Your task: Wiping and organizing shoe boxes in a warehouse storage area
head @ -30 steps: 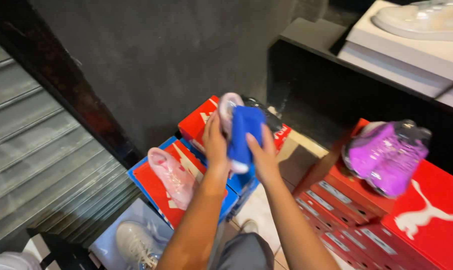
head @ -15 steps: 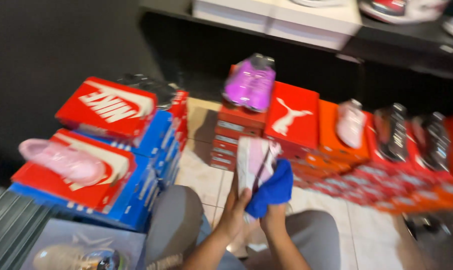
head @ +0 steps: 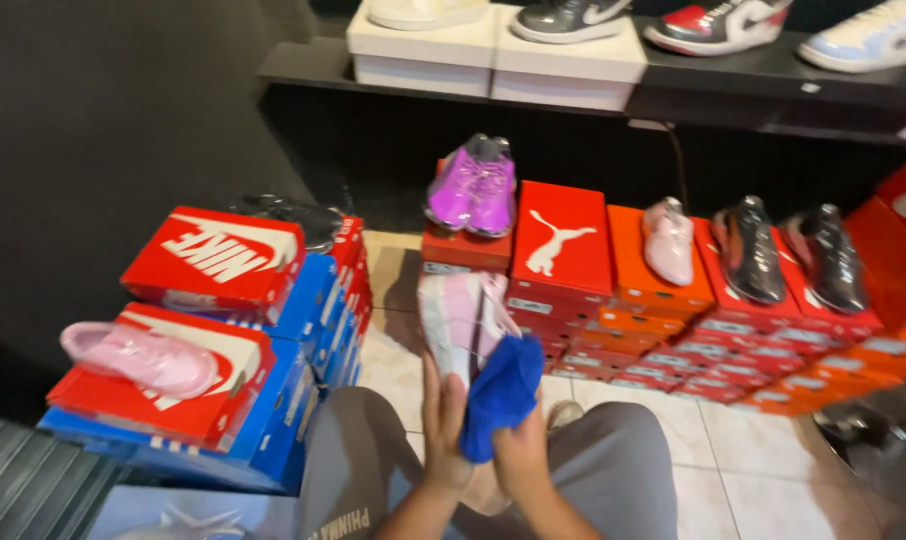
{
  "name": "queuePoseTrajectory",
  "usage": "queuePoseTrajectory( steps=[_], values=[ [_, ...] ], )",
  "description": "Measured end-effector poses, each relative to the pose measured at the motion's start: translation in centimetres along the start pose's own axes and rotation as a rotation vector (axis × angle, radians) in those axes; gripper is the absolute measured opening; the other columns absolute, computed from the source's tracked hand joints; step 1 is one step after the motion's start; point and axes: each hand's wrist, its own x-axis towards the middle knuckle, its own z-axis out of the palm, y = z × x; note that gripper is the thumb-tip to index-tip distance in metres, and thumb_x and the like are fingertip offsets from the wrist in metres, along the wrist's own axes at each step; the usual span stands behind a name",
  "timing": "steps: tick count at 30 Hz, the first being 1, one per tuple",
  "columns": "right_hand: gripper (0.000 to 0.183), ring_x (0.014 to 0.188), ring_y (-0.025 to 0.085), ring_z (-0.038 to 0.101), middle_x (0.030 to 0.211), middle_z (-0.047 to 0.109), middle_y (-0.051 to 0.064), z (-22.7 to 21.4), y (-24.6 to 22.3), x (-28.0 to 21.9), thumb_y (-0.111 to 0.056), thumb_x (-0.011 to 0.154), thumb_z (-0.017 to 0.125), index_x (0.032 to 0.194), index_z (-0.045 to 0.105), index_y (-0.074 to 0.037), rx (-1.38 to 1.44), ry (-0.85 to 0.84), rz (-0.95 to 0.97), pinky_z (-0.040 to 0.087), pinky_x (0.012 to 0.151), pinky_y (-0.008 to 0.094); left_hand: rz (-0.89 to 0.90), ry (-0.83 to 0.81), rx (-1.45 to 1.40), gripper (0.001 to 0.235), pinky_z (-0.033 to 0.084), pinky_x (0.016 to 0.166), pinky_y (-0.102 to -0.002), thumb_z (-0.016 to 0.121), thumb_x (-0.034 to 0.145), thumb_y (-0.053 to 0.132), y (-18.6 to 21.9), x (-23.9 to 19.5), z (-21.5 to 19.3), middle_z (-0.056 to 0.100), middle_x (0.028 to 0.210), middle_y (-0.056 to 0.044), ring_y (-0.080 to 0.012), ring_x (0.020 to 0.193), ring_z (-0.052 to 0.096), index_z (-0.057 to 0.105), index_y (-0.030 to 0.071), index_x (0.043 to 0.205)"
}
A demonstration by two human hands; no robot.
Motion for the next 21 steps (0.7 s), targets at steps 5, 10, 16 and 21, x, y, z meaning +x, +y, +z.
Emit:
queuePoseTrajectory(
  steps=[5, 10, 16, 21],
  values=[
    [0.07, 0.121, 0.025, 0.062, 0.139, 0.062, 0.014, 1.7, -1.0, 0.9, -0.017, 0.08, 0.066, 0.147, 0.046, -0.008, -0.072, -0.043, 0.019, 0.046, 0.108, 0.037, 0.15, -0.04, 0.564, 0.073, 0.047, 0.095, -0.031, 0.046, 0.101, 0.037, -1.7, 0.8, -5.4, 0.053, 0.15, -0.02, -0.0232, 0.118, 0.06, 0.024, -0.002, 0.158],
    [0.072, 0.12, 0.025, 0.063, 0.138, 0.063, 0.013, 1.6, -2.7, 3.7, -0.017, 0.077, 0.067, 0.146, 0.046, -0.008, -0.122, -0.049, -0.01, 0.045, 0.108, 0.035, 0.352, -0.206, 0.76, 0.087, 0.04, 0.109, -0.046, 0.053, 0.083, 0.003, 1.2, -1.7, -1.5, 0.042, 0.146, -0.019, -0.0358, 0.131, 0.049, 0.016, 0.009, 0.162],
    [0.063, 0.123, 0.03, 0.058, 0.139, 0.057, 0.018, 1.7, -6.4, 4.7, -0.018, 0.079, 0.061, 0.139, 0.048, -0.002, -0.267, -0.123, -0.131, 0.044, 0.108, 0.038, 0.561, -0.3, 0.968, 0.06, 0.046, 0.104, -0.045, 0.058, 0.096, 0.016, 3.2, -2.3, -2.4, 0.044, 0.145, -0.029, -0.0411, 0.123, 0.057, 0.04, 0.0, 0.151],
    [0.046, 0.09, 0.014, 0.063, 0.118, 0.071, 0.008, -2.3, -4.3, 5.6, -0.033, 0.086, 0.061, 0.123, 0.065, -0.006, -0.174, -0.122, 0.017, 0.05, 0.084, 0.027, 0.398, -0.533, 0.995, 0.061, 0.05, 0.098, -0.039, 0.064, 0.096, 0.021, 7.4, -2.4, -3.0, 0.047, 0.143, -0.021, -0.034, 0.119, 0.059, 0.044, 0.01, 0.153]
  ],
)
